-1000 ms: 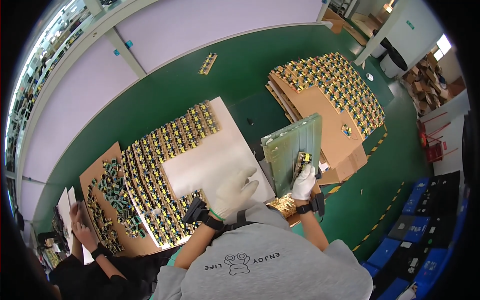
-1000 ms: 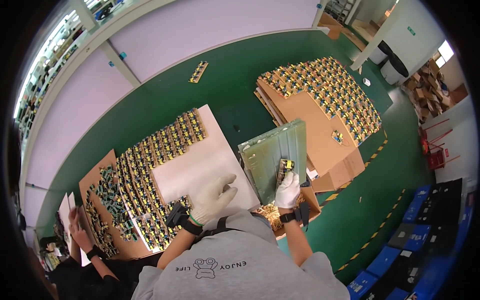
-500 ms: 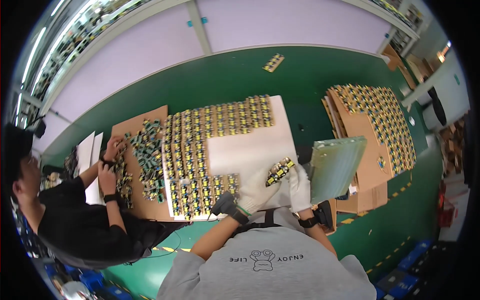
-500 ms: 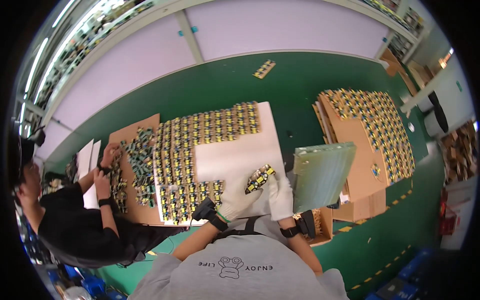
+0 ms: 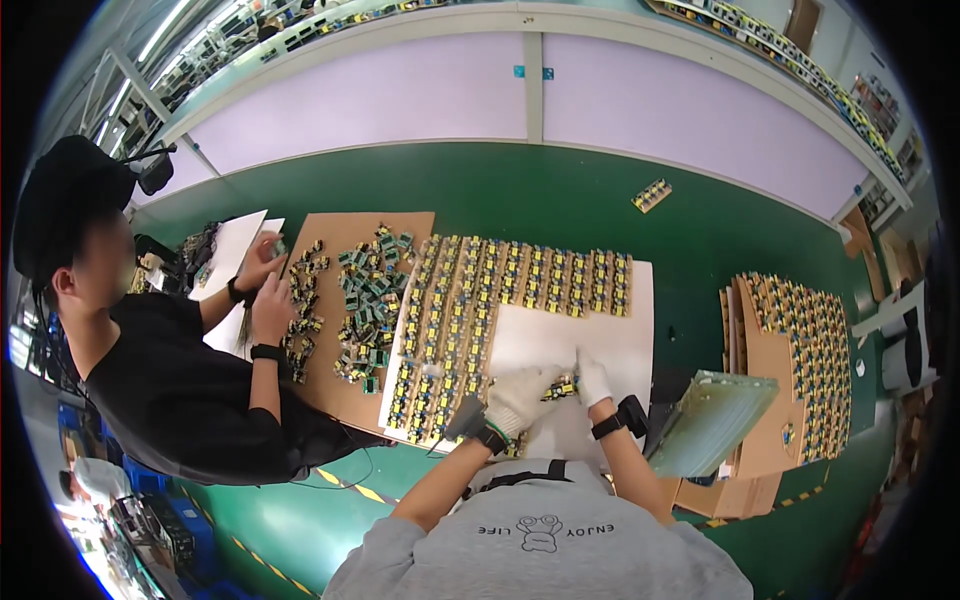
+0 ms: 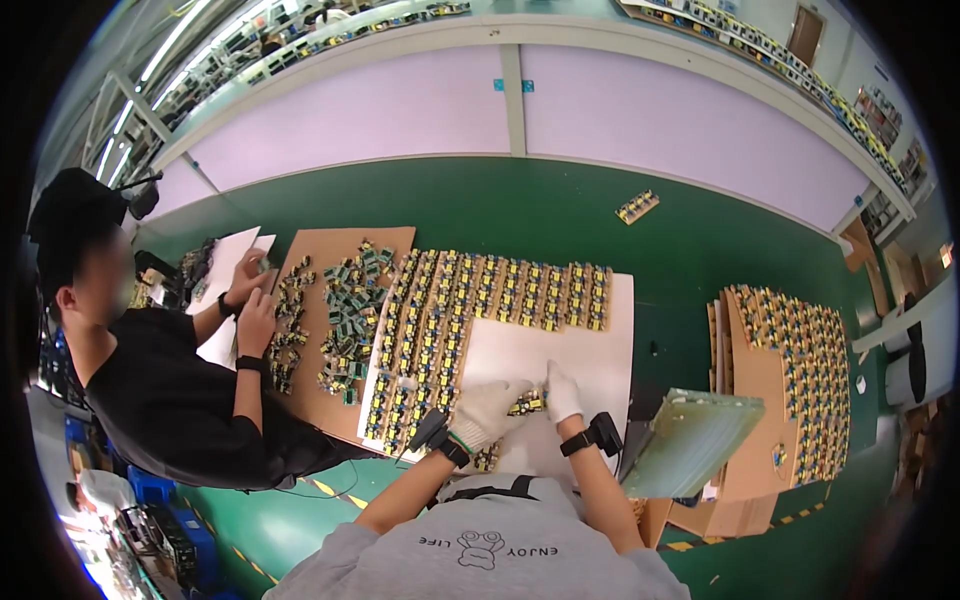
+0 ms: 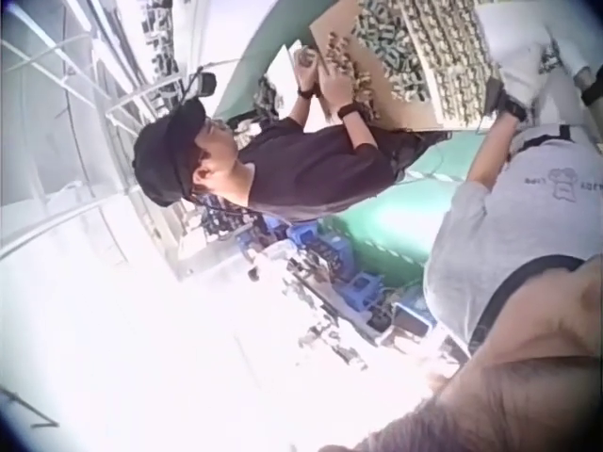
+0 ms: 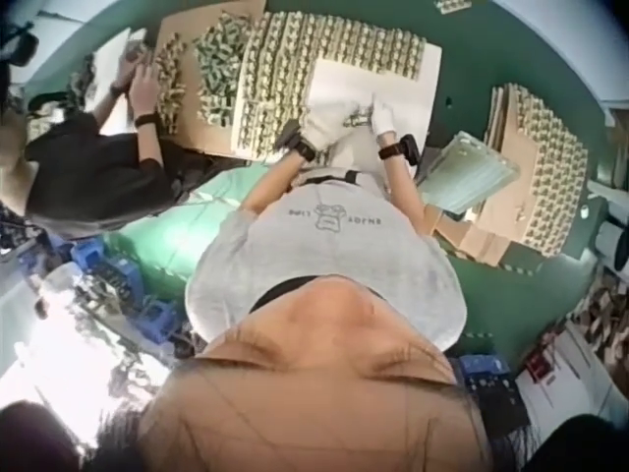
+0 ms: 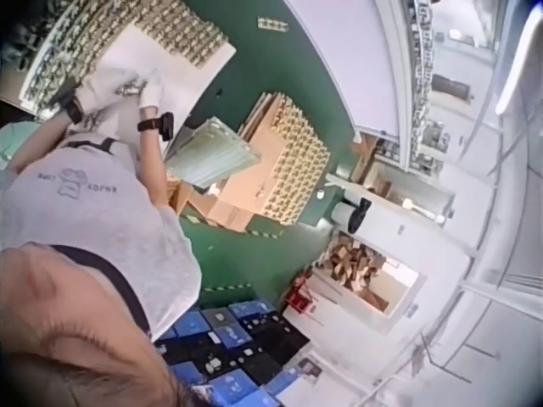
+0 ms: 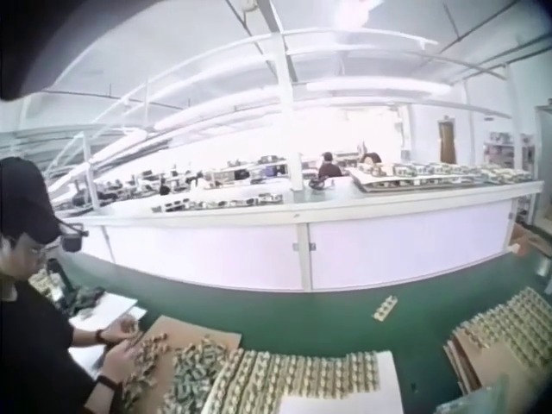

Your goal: The person sorts circuit boards by hand, picking them up from a pile and placing them onto a cardboard sheet. They then pick up a larger board, place a smaller circuit board onto it, and set the combined unit onto a separate cardboard sheet.

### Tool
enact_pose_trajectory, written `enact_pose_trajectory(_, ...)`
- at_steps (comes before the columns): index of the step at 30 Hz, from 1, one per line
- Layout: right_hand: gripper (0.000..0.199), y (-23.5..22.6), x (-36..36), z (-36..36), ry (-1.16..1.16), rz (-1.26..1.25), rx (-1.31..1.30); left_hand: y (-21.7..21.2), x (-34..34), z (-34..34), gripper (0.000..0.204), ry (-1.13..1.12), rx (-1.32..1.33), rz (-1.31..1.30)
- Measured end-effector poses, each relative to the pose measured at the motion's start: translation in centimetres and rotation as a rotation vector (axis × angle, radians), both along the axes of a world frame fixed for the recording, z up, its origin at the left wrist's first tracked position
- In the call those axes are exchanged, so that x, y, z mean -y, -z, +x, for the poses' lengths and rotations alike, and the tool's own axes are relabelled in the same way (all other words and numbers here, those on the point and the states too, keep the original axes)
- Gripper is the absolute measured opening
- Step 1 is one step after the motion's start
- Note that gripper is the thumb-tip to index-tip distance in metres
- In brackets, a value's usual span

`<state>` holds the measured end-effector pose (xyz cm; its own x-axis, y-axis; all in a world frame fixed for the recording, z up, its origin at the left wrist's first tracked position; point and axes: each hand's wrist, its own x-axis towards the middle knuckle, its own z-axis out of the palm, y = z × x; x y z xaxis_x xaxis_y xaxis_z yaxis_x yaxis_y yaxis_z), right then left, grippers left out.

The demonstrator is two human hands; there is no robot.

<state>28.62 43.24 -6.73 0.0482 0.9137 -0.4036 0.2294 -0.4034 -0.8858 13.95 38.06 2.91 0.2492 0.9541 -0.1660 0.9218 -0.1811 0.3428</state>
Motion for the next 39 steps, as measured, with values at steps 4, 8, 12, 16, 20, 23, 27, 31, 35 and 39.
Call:
enact_pose_trajectory(4, 0.041, 0.9, -1.1, 0.8, -0.085, 0.156, 0.265, 1.3, -1.4, -0.2, 0.046, 0.034, 0.079, 0.092)
enact_pose_trajectory(8, 0.043, -5.1, -0.2, -1.6, 0.033, 0.617, 0.784, 1.9, -2.6, 0.7, 0.036, -0.026, 0.068, 0.088)
enact_pose_trajectory(12, 0.046, -2.8, -1.1, -2.3, -0.007, 0.247, 0.415, 2.3, -3.7, 1.0, 0.03, -0.02, 0.059, 0.066)
enact_pose_trajectory(16, 0.047, -0.4, -2.3, -2.7, -0.159, 0.117, 0.202, 2.3, -4.0, -0.2, 0.037, -0.042, 0.222, 0.067)
enact_pose_trajectory(20, 0.039, -3.0, -2.4, -5.1, -0.152, 0.428, 0.508, 4.0, -4.3, -1.8, 0.051, -0.2, 0.029, 0.006)
enact_pose_trajectory(23, 0.027, -3.6, -2.2, -4.4, -0.021, 0.61, 0.749, 1.5, -5.2, -0.7, 0.06, -0.31, 0.069, 0.097)
enact_pose_trajectory(27, 0.025, -2.4, -2.8, -1.6, 0.113, 0.621, 0.604, 1.8, -5.7, -1.4, 0.056, -0.342, 0.151, -0.093)
enact_pose_trajectory(31, 0.027, -3.1, -5.2, 1.5, 0.241, 0.312, 0.7, 3.4, -6.1, -1.6, 0.049, -0.337, 0.145, -0.033)
enact_pose_trajectory(35, 0.042, -2.9, -10.5, 3.3, 0.512, 0.388, 0.817, 4.2, -6.8, -1.2, 0.038, -0.287, 0.134, -0.009)
enact_pose_trajectory(39, 0.053, -4.3, -14.3, 3.1, 0.357, 0.078, 0.9, 3.9, -6.9, -1.0, 0.034, -0.213, 0.125, 0.024)
